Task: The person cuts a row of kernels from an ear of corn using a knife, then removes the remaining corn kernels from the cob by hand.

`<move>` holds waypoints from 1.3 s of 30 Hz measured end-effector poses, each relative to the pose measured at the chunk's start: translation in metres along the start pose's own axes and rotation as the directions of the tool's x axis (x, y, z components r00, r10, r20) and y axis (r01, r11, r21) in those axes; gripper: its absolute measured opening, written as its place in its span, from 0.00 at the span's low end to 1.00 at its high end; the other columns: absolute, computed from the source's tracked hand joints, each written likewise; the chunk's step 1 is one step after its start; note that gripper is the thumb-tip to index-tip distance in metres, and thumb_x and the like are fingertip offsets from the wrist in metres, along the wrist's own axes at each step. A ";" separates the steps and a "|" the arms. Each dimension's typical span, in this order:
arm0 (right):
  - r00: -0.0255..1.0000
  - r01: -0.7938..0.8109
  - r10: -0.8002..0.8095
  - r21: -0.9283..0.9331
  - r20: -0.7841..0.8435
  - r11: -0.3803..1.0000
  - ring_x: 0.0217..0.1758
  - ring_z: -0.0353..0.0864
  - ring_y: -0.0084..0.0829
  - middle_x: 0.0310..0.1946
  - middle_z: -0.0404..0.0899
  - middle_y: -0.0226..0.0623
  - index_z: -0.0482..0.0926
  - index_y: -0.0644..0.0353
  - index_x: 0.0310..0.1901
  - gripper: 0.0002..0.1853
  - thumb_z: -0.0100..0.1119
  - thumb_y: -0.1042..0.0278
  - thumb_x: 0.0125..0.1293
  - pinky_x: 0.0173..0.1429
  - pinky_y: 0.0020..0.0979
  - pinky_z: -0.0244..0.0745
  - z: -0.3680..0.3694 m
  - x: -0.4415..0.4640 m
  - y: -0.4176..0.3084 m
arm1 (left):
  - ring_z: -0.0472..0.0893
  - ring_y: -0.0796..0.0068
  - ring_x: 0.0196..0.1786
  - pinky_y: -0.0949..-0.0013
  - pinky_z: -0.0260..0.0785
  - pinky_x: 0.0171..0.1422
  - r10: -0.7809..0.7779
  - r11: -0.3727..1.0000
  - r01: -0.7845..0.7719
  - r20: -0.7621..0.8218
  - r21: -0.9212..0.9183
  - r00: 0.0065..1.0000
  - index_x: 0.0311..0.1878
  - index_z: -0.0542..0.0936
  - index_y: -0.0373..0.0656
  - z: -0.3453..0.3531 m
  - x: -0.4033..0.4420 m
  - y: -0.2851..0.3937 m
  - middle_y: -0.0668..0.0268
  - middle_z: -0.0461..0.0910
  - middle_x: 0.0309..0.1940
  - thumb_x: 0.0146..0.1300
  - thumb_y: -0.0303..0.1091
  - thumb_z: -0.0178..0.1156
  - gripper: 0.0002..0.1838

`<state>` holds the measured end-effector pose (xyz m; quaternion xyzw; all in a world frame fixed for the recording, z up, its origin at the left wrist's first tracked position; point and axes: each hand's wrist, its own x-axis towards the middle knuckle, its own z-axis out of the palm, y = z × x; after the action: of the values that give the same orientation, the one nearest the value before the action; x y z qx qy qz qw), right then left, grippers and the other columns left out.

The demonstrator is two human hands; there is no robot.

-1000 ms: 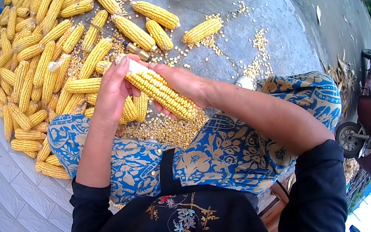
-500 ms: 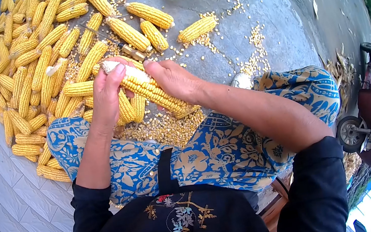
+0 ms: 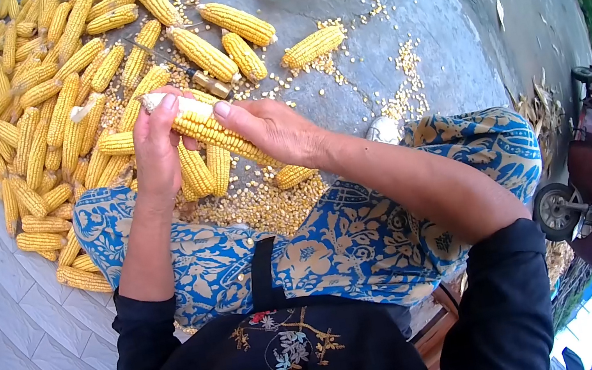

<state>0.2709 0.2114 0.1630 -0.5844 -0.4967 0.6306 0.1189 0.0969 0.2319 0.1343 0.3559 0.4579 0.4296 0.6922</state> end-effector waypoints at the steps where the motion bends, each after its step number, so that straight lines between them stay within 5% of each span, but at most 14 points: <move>1: 1.000 -0.002 0.002 0.004 -0.003 1.000 0.41 0.75 0.34 0.32 0.77 0.44 0.74 0.70 0.49 0.42 0.33 0.30 0.63 0.47 0.34 0.68 0.000 0.000 0.000 | 0.69 0.88 0.24 0.83 0.62 0.23 0.021 1.000 -0.021 -0.025 -0.016 0.999 0.41 0.72 0.42 0.001 0.000 0.001 0.71 0.73 0.28 0.64 0.42 0.52 0.12; 4: 0.996 -0.077 0.074 0.063 0.042 0.995 0.41 0.74 0.33 0.32 0.77 0.45 0.74 0.72 0.49 0.42 0.32 0.31 0.63 0.47 0.35 0.67 0.000 0.001 0.001 | 0.67 0.89 0.23 0.84 0.60 0.22 0.025 1.000 -0.025 -0.014 -0.001 1.000 0.40 0.72 0.43 -0.002 -0.001 -0.003 0.71 0.73 0.27 0.64 0.41 0.52 0.11; 12: 0.961 -0.274 0.253 0.511 0.111 0.815 0.23 0.77 0.26 0.29 0.77 0.40 0.72 0.71 0.46 0.30 0.37 0.45 0.69 0.21 0.29 0.78 0.001 0.007 0.017 | 0.64 0.90 0.21 0.85 0.57 0.22 0.086 0.992 -0.083 -0.035 0.093 0.996 0.39 0.72 0.43 0.012 -0.013 0.001 0.72 0.72 0.28 0.64 0.39 0.50 0.10; 14: 0.949 -0.315 0.268 0.489 0.166 0.813 0.26 0.78 0.25 0.30 0.77 0.38 0.72 0.70 0.47 0.31 0.35 0.43 0.69 0.25 0.29 0.79 -0.002 0.009 0.020 | 0.65 0.90 0.21 0.85 0.58 0.22 0.219 0.963 -0.223 0.041 0.153 0.975 0.40 0.72 0.43 0.018 -0.019 0.007 0.71 0.72 0.29 0.64 0.38 0.50 0.09; 18: 0.932 -0.363 0.308 0.502 0.192 0.785 0.33 0.77 0.24 0.35 0.76 0.38 0.73 0.66 0.48 0.36 0.34 0.34 0.66 0.34 0.27 0.78 -0.002 0.003 0.004 | 0.67 0.88 0.23 0.84 0.60 0.23 0.135 0.989 -0.133 -0.032 0.065 0.990 0.41 0.72 0.42 0.005 -0.008 0.006 0.69 0.74 0.30 0.64 0.38 0.50 0.10; 20: 0.987 -0.095 0.038 0.375 0.156 0.922 0.37 0.75 0.25 0.34 0.76 0.38 0.73 0.64 0.49 0.38 0.35 0.31 0.64 0.41 0.28 0.73 -0.003 0.000 -0.004 | 0.69 0.88 0.24 0.83 0.60 0.23 0.121 0.992 -0.118 -0.095 0.042 0.988 0.41 0.72 0.42 0.001 -0.005 0.010 0.69 0.75 0.31 0.64 0.39 0.51 0.11; 21: 0.987 0.083 -0.105 0.168 0.121 0.982 0.39 0.74 0.28 0.33 0.76 0.39 0.73 0.64 0.50 0.39 0.38 0.30 0.62 0.46 0.30 0.69 -0.003 0.002 0.001 | 0.69 0.88 0.25 0.83 0.60 0.23 0.088 0.996 -0.089 -0.132 0.003 0.987 0.41 0.72 0.41 -0.001 -0.004 0.010 0.69 0.75 0.31 0.64 0.39 0.51 0.11; 24: 0.986 0.154 -0.153 -0.020 0.066 0.988 0.39 0.74 0.31 0.32 0.75 0.42 0.73 0.65 0.49 0.38 0.40 0.30 0.61 0.46 0.33 0.69 -0.001 0.003 0.000 | 0.71 0.84 0.26 0.80 0.64 0.27 0.028 0.998 -0.035 -0.142 -0.049 0.989 0.41 0.72 0.41 -0.007 0.002 0.004 0.67 0.75 0.32 0.63 0.40 0.51 0.12; 28: 0.991 0.128 -0.127 -0.041 0.037 0.991 0.40 0.75 0.34 0.31 0.75 0.44 0.72 0.66 0.46 0.36 0.41 0.32 0.62 0.44 0.36 0.69 0.007 -0.006 -0.009 | 0.75 0.76 0.29 0.69 0.69 0.42 0.127 0.990 -0.134 -0.115 -0.051 0.985 0.36 0.73 0.41 -0.002 0.006 0.010 0.64 0.76 0.33 0.64 0.40 0.50 0.11; 31: 0.986 0.163 -0.161 -0.048 0.042 0.986 0.40 0.75 0.37 0.32 0.75 0.46 0.72 0.67 0.46 0.35 0.39 0.34 0.64 0.45 0.37 0.69 0.018 -0.005 -0.007 | 0.73 0.76 0.26 0.65 0.68 0.40 -0.072 0.757 0.006 -0.074 -0.653 0.995 0.24 0.66 0.48 0.004 0.009 0.016 0.65 0.74 0.28 0.65 0.45 0.51 0.16; 34: 0.985 0.171 -0.171 0.010 0.022 0.985 0.42 0.74 0.36 0.34 0.75 0.47 0.71 0.67 0.47 0.35 0.39 0.35 0.64 0.47 0.36 0.68 0.029 -0.003 0.000 | 0.69 0.78 0.23 0.67 0.66 0.36 0.023 0.667 0.077 0.123 -0.741 0.992 0.22 0.64 0.50 -0.008 0.014 0.005 0.67 0.71 0.23 0.66 0.46 0.50 0.18; 36: 0.994 0.091 -0.101 0.171 0.049 0.981 0.44 0.74 0.35 0.37 0.75 0.47 0.71 0.68 0.48 0.36 0.38 0.35 0.64 0.50 0.34 0.67 0.032 -0.009 -0.007 | 0.66 0.80 0.20 0.68 0.64 0.33 -0.007 0.690 0.051 0.064 -0.722 0.998 0.21 0.62 0.50 -0.003 0.010 0.010 0.69 0.67 0.20 0.66 0.46 0.49 0.19; 39: 0.995 0.099 -0.103 0.163 0.016 0.982 0.46 0.73 0.33 0.38 0.76 0.46 0.72 0.70 0.47 0.36 0.38 0.36 0.65 0.52 0.32 0.66 0.035 -0.005 0.001 | 0.65 0.80 0.20 0.68 0.64 0.33 -0.006 0.704 0.036 0.045 -0.709 0.999 0.21 0.62 0.50 -0.001 0.008 0.008 0.69 0.67 0.20 0.66 0.46 0.49 0.19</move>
<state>0.2429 0.1900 0.1597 -0.5391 -0.4741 0.6692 0.1917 0.0955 0.2421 0.1387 0.0655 0.2480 0.5577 0.7894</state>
